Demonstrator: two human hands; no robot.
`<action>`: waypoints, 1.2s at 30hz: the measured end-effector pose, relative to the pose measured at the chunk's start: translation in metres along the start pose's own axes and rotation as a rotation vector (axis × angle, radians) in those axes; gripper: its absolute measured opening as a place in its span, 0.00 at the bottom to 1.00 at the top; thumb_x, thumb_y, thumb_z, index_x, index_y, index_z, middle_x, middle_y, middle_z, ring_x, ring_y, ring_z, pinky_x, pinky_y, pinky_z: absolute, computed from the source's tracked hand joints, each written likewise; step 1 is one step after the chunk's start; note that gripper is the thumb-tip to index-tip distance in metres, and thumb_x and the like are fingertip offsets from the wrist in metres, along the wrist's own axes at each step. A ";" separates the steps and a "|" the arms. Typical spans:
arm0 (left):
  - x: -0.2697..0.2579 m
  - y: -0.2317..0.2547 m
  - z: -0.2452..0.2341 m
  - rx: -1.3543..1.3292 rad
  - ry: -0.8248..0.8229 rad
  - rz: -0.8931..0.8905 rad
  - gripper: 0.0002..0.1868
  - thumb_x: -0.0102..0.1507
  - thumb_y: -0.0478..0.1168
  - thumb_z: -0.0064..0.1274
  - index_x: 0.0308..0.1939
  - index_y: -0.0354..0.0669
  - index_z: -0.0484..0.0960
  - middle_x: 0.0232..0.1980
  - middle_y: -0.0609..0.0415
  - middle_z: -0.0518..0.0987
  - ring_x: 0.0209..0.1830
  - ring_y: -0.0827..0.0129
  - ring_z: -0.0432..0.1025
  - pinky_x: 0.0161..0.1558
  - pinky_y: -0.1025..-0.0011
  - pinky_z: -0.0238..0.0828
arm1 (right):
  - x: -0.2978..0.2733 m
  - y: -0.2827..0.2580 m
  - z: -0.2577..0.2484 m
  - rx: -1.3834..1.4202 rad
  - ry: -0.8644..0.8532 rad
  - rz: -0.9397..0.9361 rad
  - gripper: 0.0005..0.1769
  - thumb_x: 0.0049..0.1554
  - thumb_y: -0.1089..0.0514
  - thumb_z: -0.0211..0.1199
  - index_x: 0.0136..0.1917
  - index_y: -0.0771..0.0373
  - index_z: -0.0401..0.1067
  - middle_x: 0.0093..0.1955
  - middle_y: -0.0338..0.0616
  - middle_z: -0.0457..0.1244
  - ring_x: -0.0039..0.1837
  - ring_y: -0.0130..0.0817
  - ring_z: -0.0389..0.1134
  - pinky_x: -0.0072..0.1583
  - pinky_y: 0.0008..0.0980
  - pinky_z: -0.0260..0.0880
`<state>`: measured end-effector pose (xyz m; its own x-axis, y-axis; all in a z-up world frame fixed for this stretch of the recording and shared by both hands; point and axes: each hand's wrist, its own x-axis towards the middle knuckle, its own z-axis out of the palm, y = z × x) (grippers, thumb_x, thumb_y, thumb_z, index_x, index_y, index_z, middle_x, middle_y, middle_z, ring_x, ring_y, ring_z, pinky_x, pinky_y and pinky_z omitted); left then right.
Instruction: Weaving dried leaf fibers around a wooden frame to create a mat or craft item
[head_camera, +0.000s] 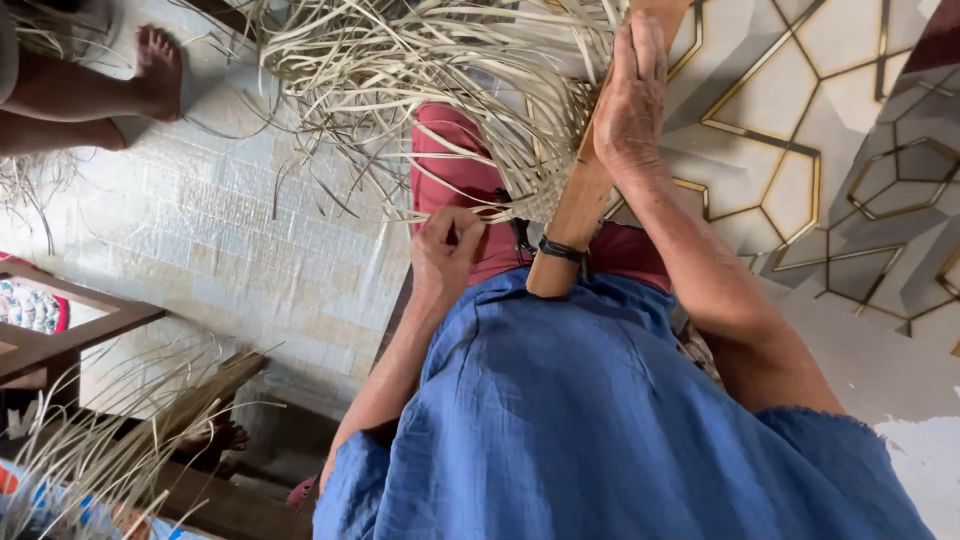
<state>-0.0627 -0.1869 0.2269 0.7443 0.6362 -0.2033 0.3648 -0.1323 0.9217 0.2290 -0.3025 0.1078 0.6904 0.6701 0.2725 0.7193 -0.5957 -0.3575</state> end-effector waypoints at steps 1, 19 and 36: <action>0.001 -0.001 0.003 0.069 0.036 0.102 0.02 0.65 0.38 0.56 0.37 0.46 0.80 0.35 0.59 0.78 0.39 0.69 0.69 0.43 0.68 0.65 | 0.000 -0.003 -0.003 0.012 0.025 -0.027 0.21 0.75 0.70 0.49 0.79 0.73 0.54 0.81 0.57 0.44 0.83 0.56 0.42 0.85 0.53 0.49; 0.002 -0.058 0.029 0.299 0.397 0.591 0.06 0.60 0.33 0.63 0.39 0.49 0.83 0.38 0.60 0.77 0.40 0.61 0.75 0.46 0.66 0.71 | -0.062 -0.048 -0.050 0.652 -0.127 -0.280 0.16 0.53 0.64 0.68 0.55 0.56 0.81 0.51 0.39 0.63 0.51 0.39 0.69 0.54 0.37 0.72; 0.049 -0.080 0.056 0.066 -0.036 0.448 0.08 0.60 0.45 0.68 0.31 0.49 0.85 0.30 0.56 0.77 0.34 0.58 0.73 0.48 0.63 0.68 | -0.088 -0.064 -0.072 0.675 -0.132 -0.394 0.20 0.51 0.61 0.78 0.31 0.60 0.65 0.61 0.50 0.65 0.69 0.60 0.63 0.65 0.59 0.62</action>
<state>-0.0242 -0.1879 0.1251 0.8555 0.4782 0.1987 0.0357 -0.4373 0.8986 0.1275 -0.3555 0.1706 0.3492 0.8479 0.3990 0.6775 0.0657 -0.7326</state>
